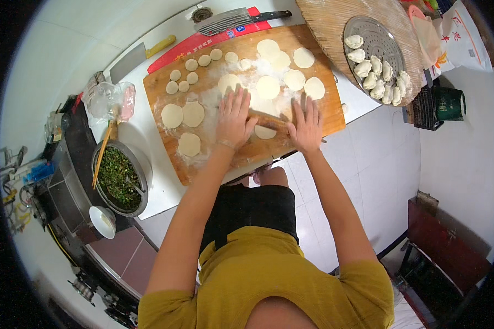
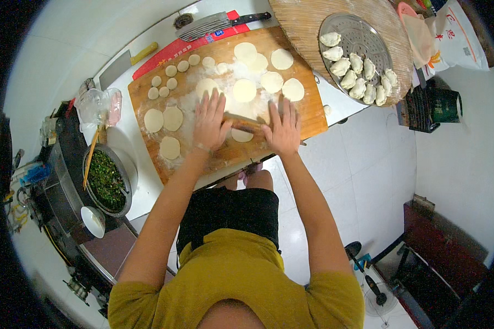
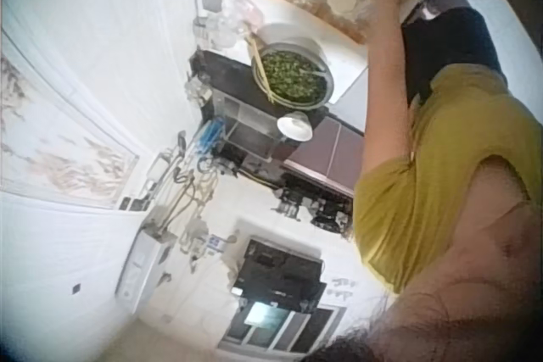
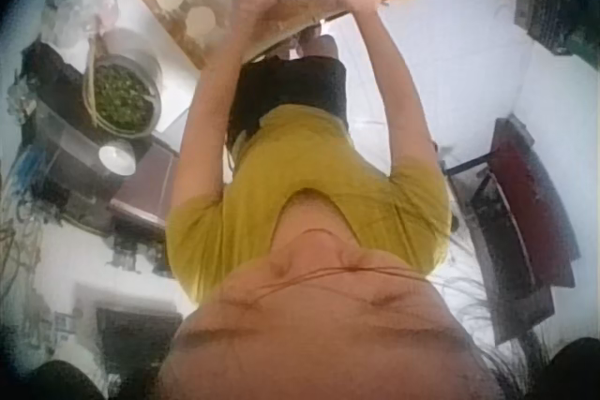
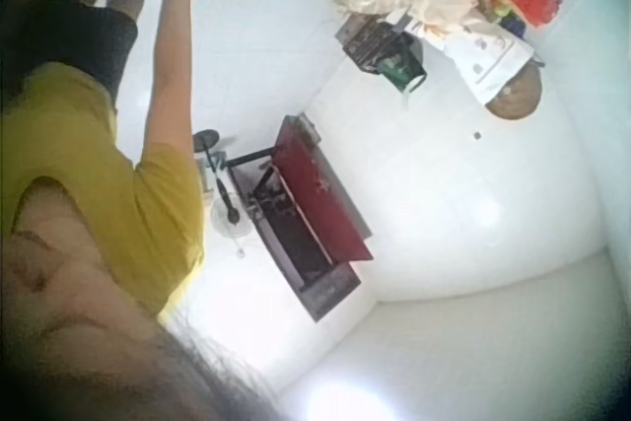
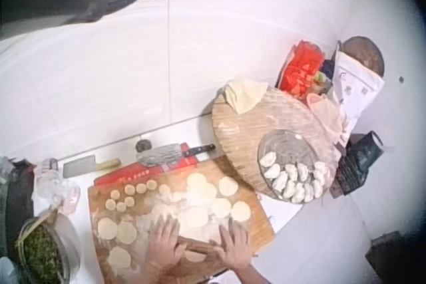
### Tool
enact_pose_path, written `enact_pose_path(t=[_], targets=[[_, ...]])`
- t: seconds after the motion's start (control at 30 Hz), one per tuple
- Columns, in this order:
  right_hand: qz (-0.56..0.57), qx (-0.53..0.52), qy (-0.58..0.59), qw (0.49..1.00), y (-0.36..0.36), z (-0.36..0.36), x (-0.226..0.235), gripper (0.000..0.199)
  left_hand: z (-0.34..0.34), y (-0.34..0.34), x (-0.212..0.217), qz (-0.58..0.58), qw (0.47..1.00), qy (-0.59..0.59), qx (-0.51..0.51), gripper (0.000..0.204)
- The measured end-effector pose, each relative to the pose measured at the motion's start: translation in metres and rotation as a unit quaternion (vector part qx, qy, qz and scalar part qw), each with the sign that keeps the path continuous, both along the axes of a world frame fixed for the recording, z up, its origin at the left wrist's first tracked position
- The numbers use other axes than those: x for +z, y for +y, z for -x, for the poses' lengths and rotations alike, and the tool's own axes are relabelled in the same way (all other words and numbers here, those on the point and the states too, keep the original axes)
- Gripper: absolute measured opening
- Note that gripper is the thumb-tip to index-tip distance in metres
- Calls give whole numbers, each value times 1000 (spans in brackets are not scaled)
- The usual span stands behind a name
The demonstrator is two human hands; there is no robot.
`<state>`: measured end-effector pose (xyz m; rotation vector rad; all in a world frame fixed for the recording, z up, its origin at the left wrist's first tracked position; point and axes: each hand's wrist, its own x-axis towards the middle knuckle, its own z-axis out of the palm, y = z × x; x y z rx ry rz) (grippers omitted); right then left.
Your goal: The person uses a wooden rolling pin to flatten small balls of dough into thin, round circles on a floured wooden board. The person repeatedly picks up dough balls, rolls them out, and places the finished wrappers on the board. A bowl of green filling and a tray of finished dumplings are visible nearby.
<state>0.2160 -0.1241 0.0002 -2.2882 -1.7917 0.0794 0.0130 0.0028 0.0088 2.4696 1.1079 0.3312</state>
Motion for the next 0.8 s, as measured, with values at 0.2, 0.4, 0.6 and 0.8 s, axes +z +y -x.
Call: enact_pose_path(t=[0.2,0.4,0.6,0.8], targets=[[104,28,1,994,-37,26,9,76,65,-54,-13,26,997,31,-66,74],[23,-91,-33,995,28,5,-6,71,14,5,-9,11,999,30,0,77],[73,14,12,997,-57,33,-3,71,61,-40,-13,0,997,42,-65,72],[37,-62,-79,994,10,-8,-18,70,13,0,-11,15,1000,15,-3,78]])
